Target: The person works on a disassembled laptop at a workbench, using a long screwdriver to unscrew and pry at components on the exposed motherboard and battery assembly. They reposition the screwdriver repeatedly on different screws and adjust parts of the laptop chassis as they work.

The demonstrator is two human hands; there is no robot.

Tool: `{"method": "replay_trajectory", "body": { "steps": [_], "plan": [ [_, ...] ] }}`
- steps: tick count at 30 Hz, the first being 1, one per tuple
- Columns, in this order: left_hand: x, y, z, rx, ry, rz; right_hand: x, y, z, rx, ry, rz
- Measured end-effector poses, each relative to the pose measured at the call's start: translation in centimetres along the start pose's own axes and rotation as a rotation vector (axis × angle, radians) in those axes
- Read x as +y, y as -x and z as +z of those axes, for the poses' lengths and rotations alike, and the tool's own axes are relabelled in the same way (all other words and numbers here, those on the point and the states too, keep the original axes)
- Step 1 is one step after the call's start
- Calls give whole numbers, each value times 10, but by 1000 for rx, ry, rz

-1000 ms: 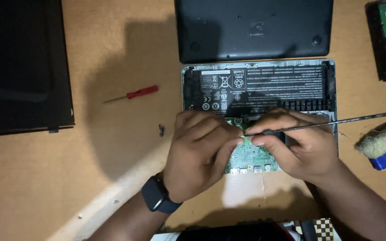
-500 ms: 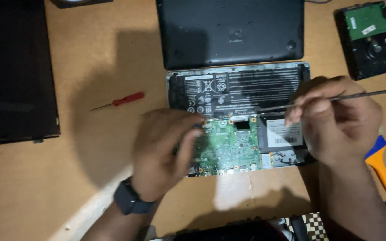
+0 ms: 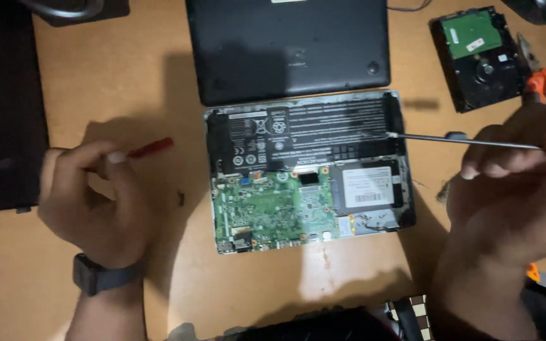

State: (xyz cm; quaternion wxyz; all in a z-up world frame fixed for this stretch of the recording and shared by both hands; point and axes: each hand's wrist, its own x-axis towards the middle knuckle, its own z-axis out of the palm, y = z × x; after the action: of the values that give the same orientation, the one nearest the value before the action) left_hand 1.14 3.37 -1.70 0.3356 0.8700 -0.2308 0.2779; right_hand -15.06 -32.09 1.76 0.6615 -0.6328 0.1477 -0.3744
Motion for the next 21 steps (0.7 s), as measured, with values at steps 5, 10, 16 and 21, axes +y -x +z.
{"method": "replay_trajectory", "body": {
  "steps": [5,10,16,21],
  "plan": [
    [-14,8,4,29,40,12,-6,21,-31,-31,-167,-110],
    [-23,13,1,63,19,46,-26,41,-11,-8,-118,-34],
    [-30,13,-1,142,-17,138,6,62,-34,-79,184,-197],
    [0,0,-7,102,-87,91,76,13,-201,-681,-480,1195]
  ]
}}
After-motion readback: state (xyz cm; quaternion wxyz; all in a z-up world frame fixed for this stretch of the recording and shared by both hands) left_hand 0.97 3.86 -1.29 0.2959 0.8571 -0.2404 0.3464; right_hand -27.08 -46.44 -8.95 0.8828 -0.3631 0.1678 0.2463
